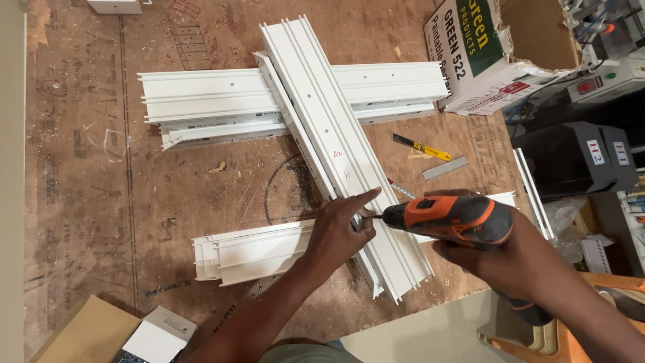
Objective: Measuring, marking, and drilling into white plastic profiles to assemble a frame.
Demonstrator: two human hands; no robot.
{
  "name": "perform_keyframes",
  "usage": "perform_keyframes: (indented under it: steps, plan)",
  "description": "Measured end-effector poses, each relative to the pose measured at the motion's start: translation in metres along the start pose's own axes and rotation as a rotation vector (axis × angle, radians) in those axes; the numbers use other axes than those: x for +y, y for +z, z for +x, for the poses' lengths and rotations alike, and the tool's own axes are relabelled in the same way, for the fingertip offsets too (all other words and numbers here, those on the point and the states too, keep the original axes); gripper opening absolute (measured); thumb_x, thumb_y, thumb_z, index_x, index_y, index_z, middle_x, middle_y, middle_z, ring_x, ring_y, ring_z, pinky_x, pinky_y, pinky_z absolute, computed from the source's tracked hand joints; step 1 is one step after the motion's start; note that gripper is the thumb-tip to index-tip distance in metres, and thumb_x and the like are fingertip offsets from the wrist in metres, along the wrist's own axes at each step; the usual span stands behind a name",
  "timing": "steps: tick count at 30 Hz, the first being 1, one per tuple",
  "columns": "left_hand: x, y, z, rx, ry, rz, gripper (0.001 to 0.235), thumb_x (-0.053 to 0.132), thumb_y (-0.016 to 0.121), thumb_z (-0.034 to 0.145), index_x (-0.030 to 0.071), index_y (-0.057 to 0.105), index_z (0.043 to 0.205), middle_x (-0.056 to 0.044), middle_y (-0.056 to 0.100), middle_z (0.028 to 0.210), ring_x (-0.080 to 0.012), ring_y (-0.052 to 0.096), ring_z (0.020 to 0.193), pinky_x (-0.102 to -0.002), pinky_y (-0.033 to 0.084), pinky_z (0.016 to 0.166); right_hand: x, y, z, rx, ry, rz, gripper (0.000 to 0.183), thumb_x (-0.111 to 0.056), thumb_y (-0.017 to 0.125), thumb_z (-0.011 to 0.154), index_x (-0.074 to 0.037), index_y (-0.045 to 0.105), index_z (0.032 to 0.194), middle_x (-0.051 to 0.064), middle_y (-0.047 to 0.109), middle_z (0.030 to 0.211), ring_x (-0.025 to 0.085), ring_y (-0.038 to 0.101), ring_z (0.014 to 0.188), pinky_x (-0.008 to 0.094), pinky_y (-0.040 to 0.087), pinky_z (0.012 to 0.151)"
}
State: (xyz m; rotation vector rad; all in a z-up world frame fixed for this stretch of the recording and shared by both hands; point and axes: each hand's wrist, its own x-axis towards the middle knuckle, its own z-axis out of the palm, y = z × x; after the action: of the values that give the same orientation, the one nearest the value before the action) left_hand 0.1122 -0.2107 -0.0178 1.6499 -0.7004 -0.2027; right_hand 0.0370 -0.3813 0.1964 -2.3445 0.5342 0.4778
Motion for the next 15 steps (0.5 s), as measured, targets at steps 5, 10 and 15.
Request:
perform_keyframes:
  steps: [5,10,15]
  plan:
    - [0.002,-0.001,0.000,-0.016,-0.017,-0.028,0.067,0.001,0.078,0.075,0.015,0.064,0.139,0.000,0.072,0.082,-0.0160,0.071,0.081,-0.041,0.054,0.083,-0.041,-0.003,0.009,-0.018,0.259,-0.045,0.043,-0.011,0.081,0.083,-0.020,0.073,0.125,0.001,0.083,0.091,0.011,0.064,0.067,0.030,0.053,0.061]
    - [0.003,-0.003,0.000,0.008,0.029,0.024,0.067,-0.001,0.080,0.072,0.013,0.066,0.136,-0.001,0.073,0.080,-0.0169,0.070,0.078,-0.042,0.050,0.080,-0.024,-0.007,0.016,-0.085,0.252,-0.038,0.047,-0.008,0.081,0.084,-0.021,0.076,0.129,0.006,0.081,0.082,0.012,0.059,0.059,0.031,0.052,0.054]
    - [-0.001,-0.003,0.001,-0.033,-0.030,-0.059,0.064,0.000,0.078,0.076,0.012,0.064,0.138,-0.002,0.075,0.089,-0.0145,0.069,0.076,-0.039,0.055,0.078,-0.006,-0.009,0.019,-0.103,0.058,-0.099,0.051,-0.011,0.082,0.085,-0.021,0.074,0.134,0.005,0.077,0.097,0.016,0.066,0.079,0.033,0.057,0.070]
